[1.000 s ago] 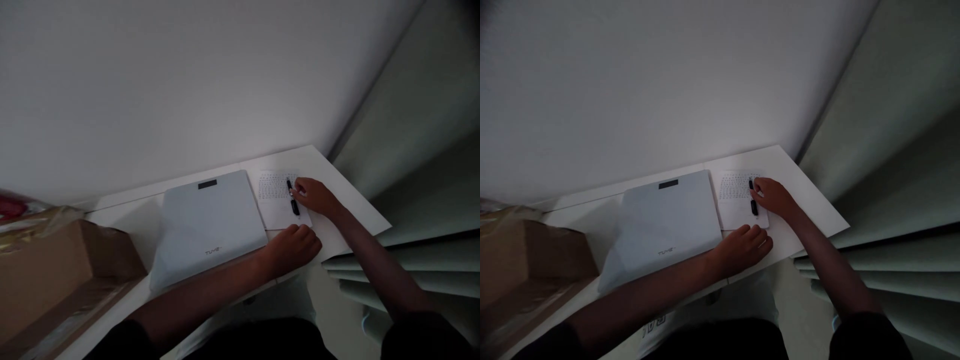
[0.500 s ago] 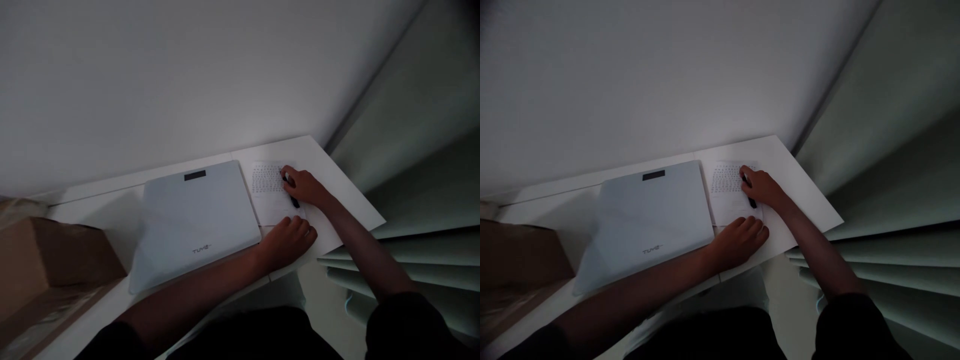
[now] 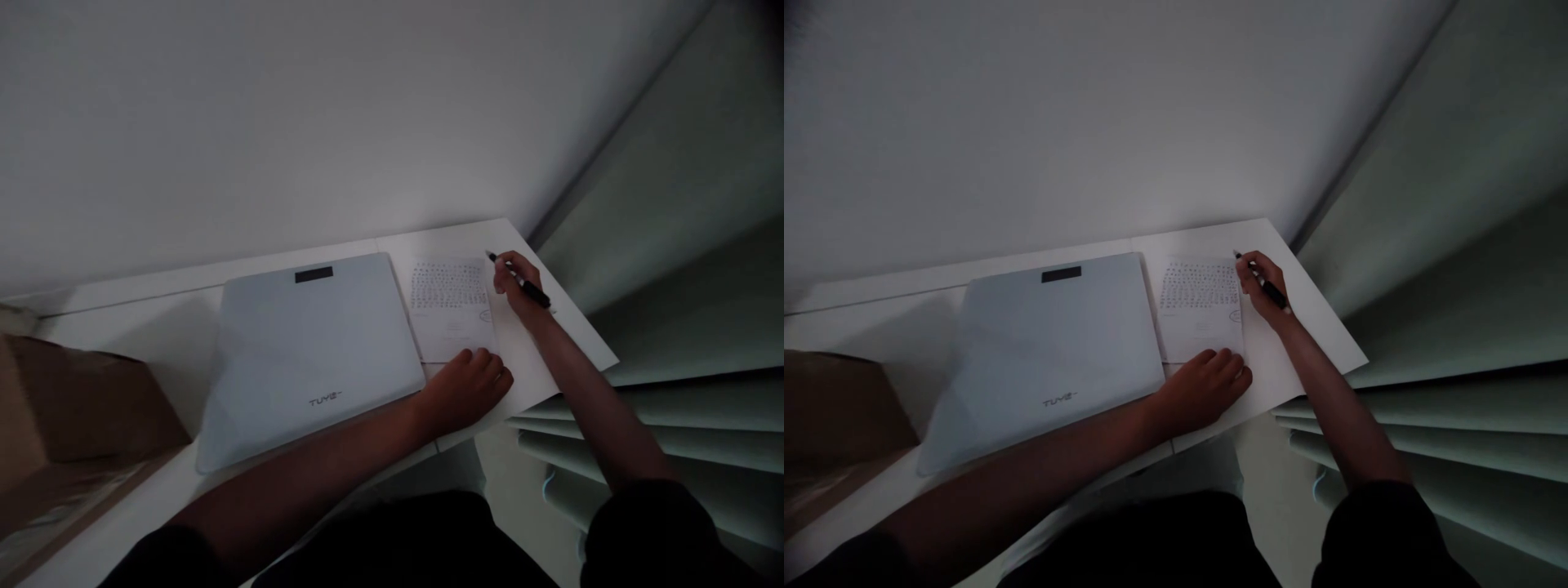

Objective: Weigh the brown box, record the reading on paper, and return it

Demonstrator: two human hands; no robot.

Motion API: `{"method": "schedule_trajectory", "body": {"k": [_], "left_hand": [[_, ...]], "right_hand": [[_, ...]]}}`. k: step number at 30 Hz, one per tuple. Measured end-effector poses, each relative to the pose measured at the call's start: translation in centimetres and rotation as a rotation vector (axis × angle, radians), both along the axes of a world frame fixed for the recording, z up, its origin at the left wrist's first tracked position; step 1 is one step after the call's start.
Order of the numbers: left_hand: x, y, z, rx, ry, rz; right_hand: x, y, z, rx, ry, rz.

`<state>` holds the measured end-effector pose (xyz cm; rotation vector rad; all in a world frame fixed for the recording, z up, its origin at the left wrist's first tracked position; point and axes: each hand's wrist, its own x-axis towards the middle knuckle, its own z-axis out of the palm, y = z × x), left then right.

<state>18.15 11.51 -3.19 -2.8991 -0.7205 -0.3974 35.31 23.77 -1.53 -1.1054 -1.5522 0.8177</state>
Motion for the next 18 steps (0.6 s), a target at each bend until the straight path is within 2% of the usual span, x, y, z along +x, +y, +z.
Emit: {"method": "schedule_trajectory", "body": {"k": [2, 6, 8, 13, 18], "left_hand": [[0.0, 0.0, -0.1, -0.004, -0.001, -0.005], [-0.1, 0.1, -0.3, 0.003, -0.014, -0.008], [-0.1, 0.1, -0.3, 0.014, -0.032, -0.005], [0.0, 0.2, -0.4, 0.029, -0.055, -0.009], [0.0, 0.1, -0.4, 0.024, -0.055, -0.003]], "right_hand": [[0.0, -0.5, -0.5, -0.031, 0.003, 0.009], [-0.3, -0.9, -1.5, -0.205, 0.130, 0.115], [-0.6, -1.0, -1.7, -0.260, 0.123, 0.115], [-1.1, -1.7, -2.1, -0.229, -0.097, 0.013], [-1.4, -1.9, -2.1, -0.233, -0.218, 0.028]]}}
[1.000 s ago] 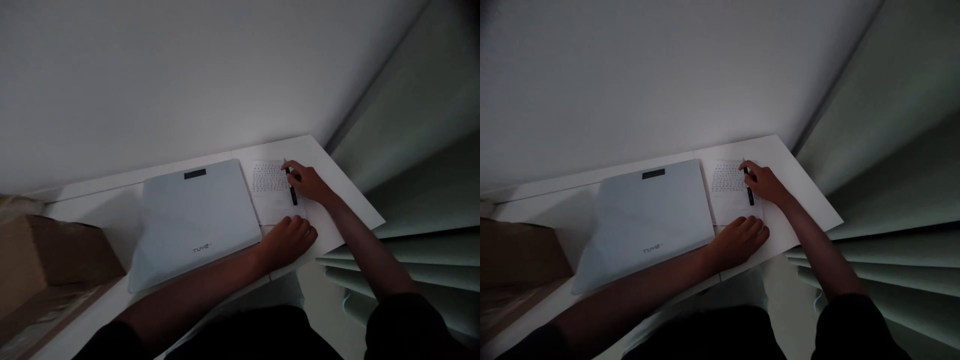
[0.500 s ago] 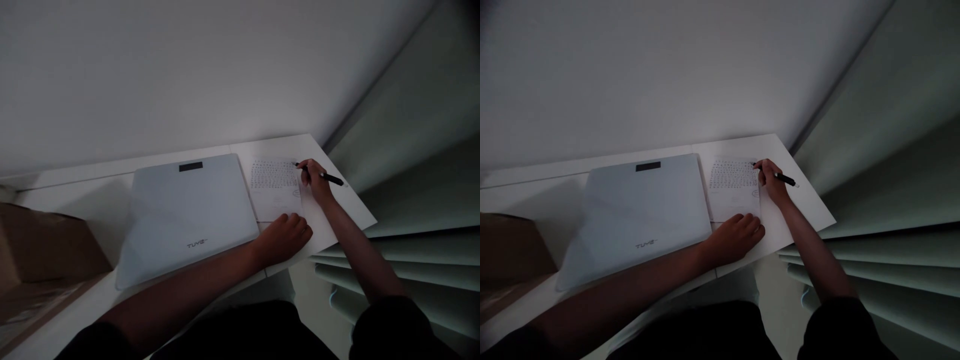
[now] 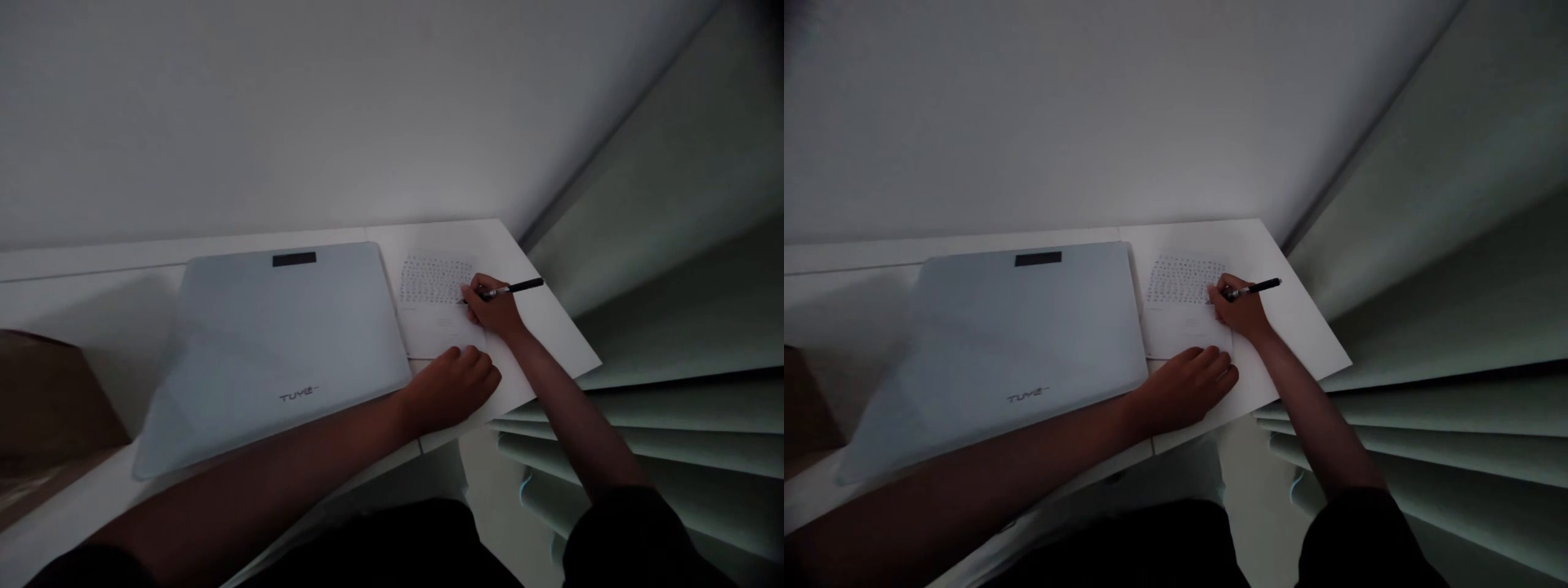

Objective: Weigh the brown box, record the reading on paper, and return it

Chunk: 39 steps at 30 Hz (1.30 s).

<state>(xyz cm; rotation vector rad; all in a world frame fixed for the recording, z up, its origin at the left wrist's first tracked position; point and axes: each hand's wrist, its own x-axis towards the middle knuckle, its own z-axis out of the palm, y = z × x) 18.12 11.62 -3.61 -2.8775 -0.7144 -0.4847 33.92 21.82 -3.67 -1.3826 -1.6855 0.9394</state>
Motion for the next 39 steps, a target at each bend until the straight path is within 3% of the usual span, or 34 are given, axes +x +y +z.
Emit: {"method": "schedule_trajectory", "body": {"k": [13, 39], "left_hand": [[0.20, -0.49, -0.12, 0.058, -0.013, 0.040], [0.27, -0.46, 0.13, 0.007, 0.032, 0.032]], "right_hand": [[-0.01, 0.09, 0.01, 0.050, -0.042, 0.053], [-0.17, 0.25, -0.38, 0.064, 0.046, 0.030]]}}
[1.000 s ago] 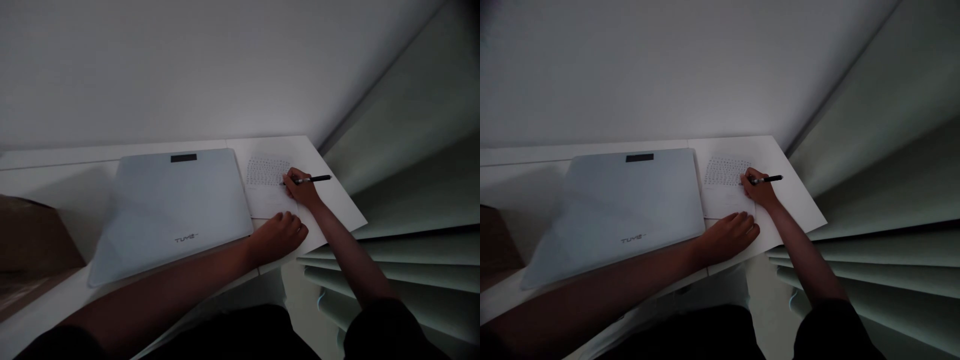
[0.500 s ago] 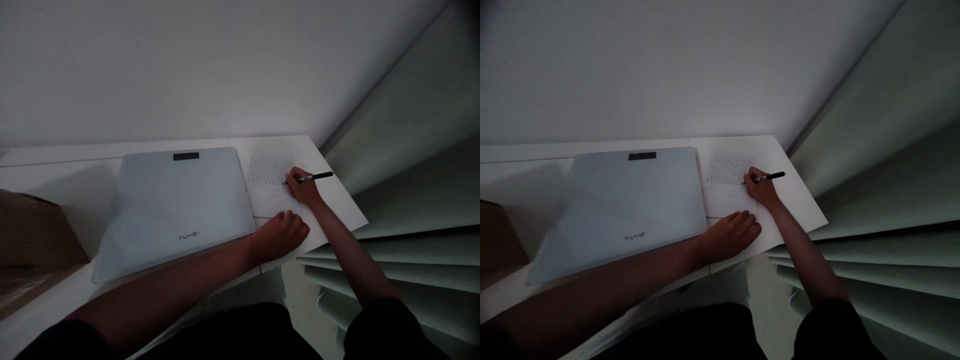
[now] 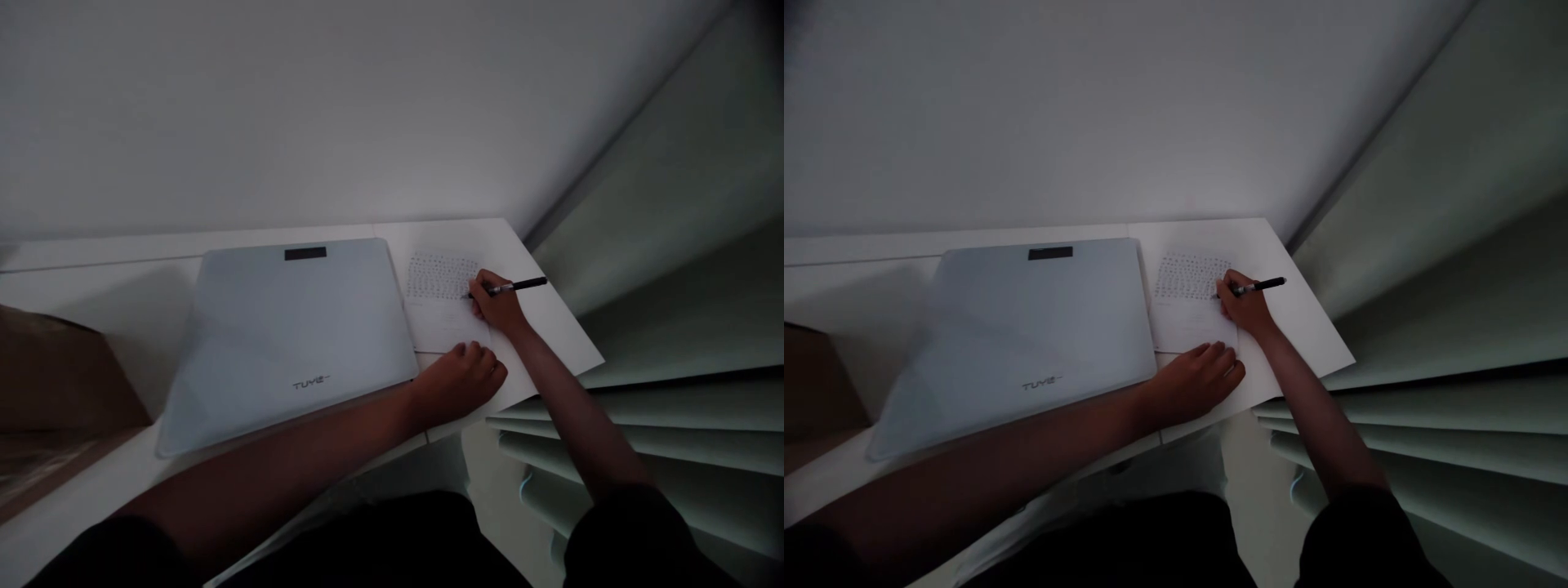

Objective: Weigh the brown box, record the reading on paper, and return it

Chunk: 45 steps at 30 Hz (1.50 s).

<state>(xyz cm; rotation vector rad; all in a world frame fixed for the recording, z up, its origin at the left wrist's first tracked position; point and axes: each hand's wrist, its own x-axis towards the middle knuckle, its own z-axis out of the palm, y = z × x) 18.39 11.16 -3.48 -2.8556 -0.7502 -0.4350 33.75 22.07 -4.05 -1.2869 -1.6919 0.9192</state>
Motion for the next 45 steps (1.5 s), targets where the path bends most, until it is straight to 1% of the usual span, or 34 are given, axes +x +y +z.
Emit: {"method": "schedule_trajectory", "body": {"k": [13, 18, 21, 23, 24, 27, 29, 30, 32, 37, 41, 45], "left_hand": [[-0.1, 0.0, 0.1, -0.026, 0.013, 0.006], [0.0, 0.0, -0.2, -0.002, -0.009, 0.008], [0.0, -0.1, -0.5, 0.023, -0.029, 0.006], [0.1, -0.1, -0.5, 0.034, -0.047, 0.011], [0.1, -0.1, -0.6, 0.037, -0.056, 0.013], [0.1, -0.2, -0.5, 0.038, -0.065, 0.015], [0.1, -0.2, -0.4, 0.041, -0.061, 0.012], [0.1, -0.2, -0.4, 0.041, -0.056, 0.011], [0.1, -0.2, -0.3, 0.042, -0.048, 0.007], [0.0, -0.1, -0.3, 0.043, -0.032, 0.002], [0.0, -0.1, -0.5, 0.056, -0.059, 0.005], [0.1, -0.1, -0.7, 0.002, -0.062, -0.026]], "right_hand": [[0.1, 0.1, 0.0, 0.009, -0.033, -0.013], [0.0, 0.1, 0.0, -0.033, -0.010, -0.028], [0.2, 0.1, -0.1, -0.020, 0.029, -0.043], [0.5, 0.2, -0.1, 0.027, 0.058, -0.076], [0.8, 0.2, -0.1, 0.078, 0.040, -0.098], [1.5, 0.6, -0.1, 0.330, -0.165, -0.118], [1.9, 0.9, -0.2, 0.492, -0.307, -0.066], [2.0, 1.0, -0.2, 0.540, -0.351, -0.031], [2.1, 1.1, -0.3, 0.567, -0.405, 0.014], [2.0, 1.2, -0.6, 0.555, -0.548, 0.027], [1.9, 1.5, -1.0, 0.561, -0.620, 0.123], [1.9, 1.9, -1.5, 0.571, -0.671, 0.159]]}}
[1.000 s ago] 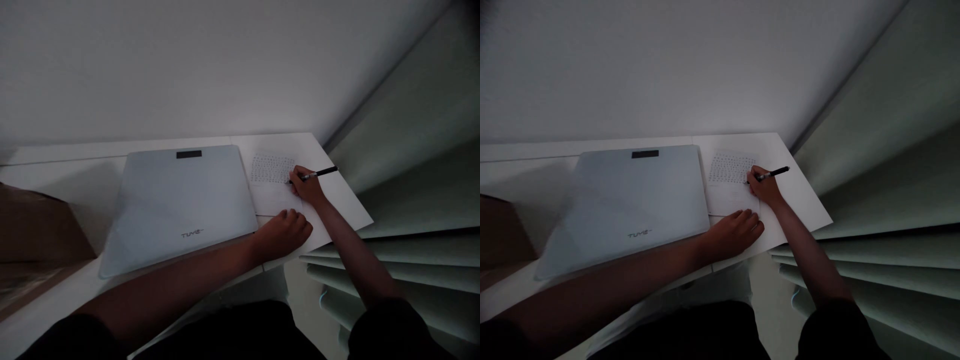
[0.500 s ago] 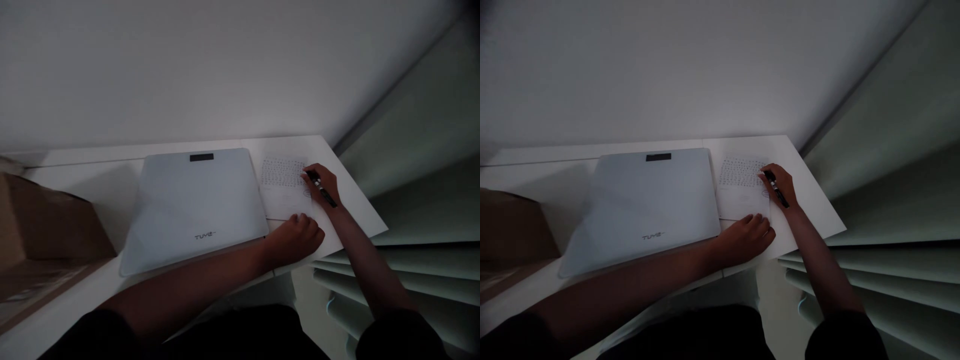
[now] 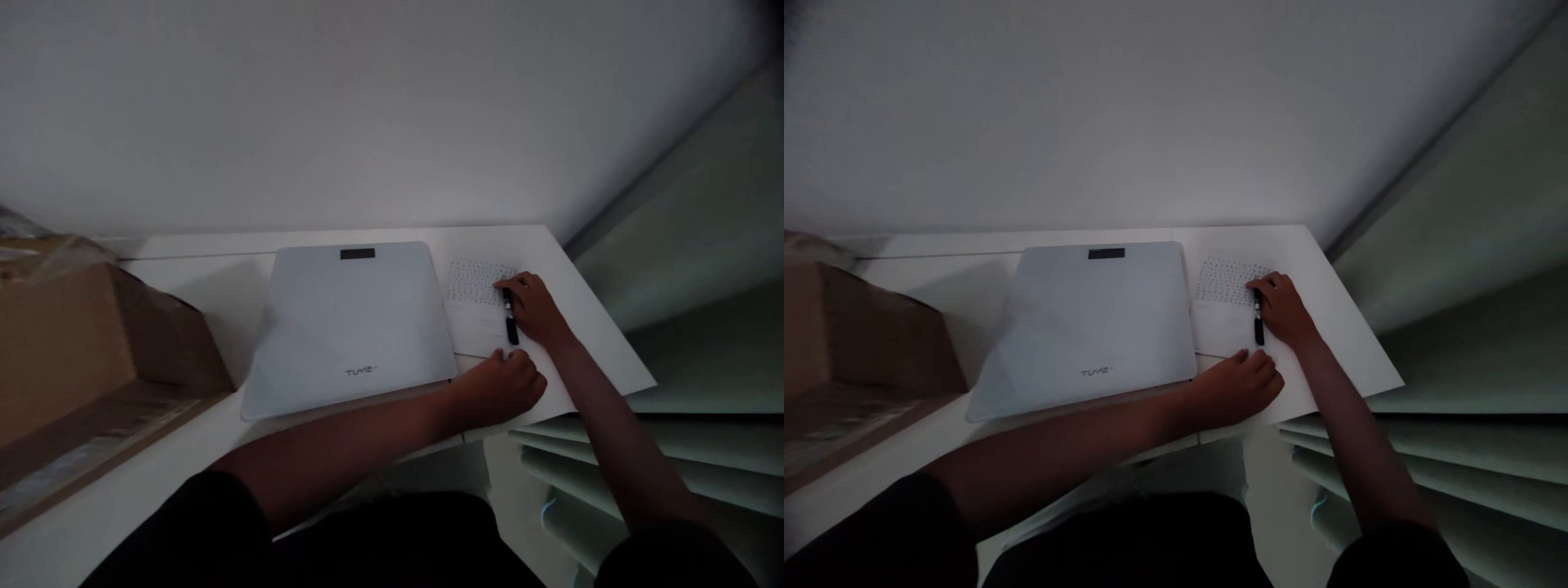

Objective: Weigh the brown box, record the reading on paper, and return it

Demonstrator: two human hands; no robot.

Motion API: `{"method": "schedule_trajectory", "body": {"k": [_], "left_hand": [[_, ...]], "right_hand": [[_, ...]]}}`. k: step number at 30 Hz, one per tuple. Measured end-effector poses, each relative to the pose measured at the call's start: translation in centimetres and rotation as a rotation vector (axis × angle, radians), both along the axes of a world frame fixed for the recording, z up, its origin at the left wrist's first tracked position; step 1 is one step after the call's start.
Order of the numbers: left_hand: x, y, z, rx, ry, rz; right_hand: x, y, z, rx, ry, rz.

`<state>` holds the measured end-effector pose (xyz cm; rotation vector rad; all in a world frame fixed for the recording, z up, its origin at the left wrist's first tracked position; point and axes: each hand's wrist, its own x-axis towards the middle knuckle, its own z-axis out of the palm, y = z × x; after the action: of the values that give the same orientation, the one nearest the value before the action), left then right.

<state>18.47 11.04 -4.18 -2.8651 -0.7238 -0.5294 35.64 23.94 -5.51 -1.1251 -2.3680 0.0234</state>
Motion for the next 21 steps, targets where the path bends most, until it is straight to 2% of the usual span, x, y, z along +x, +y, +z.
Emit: {"method": "schedule_trajectory", "body": {"k": [6, 13, 17, 21], "left_hand": [[-0.1, -0.1, 0.0, 0.020, 0.003, 0.012], [-1.6, -2.3, 1.4, 0.231, -0.023, -0.108], [-3.9, -4.9, 1.9, 0.241, -0.054, -0.093], [-8.2, -7.9, 2.7, 0.283, -0.150, 0.028]], "right_hand": [[0.2, 0.4, -0.5, 0.001, 0.019, 0.030], [0.4, 0.5, -0.7, 0.011, 0.028, 0.028], [0.5, 0.6, -0.9, 0.045, 0.029, -0.009], [0.9, 0.9, -1.0, 0.148, 0.041, -0.039]]}}
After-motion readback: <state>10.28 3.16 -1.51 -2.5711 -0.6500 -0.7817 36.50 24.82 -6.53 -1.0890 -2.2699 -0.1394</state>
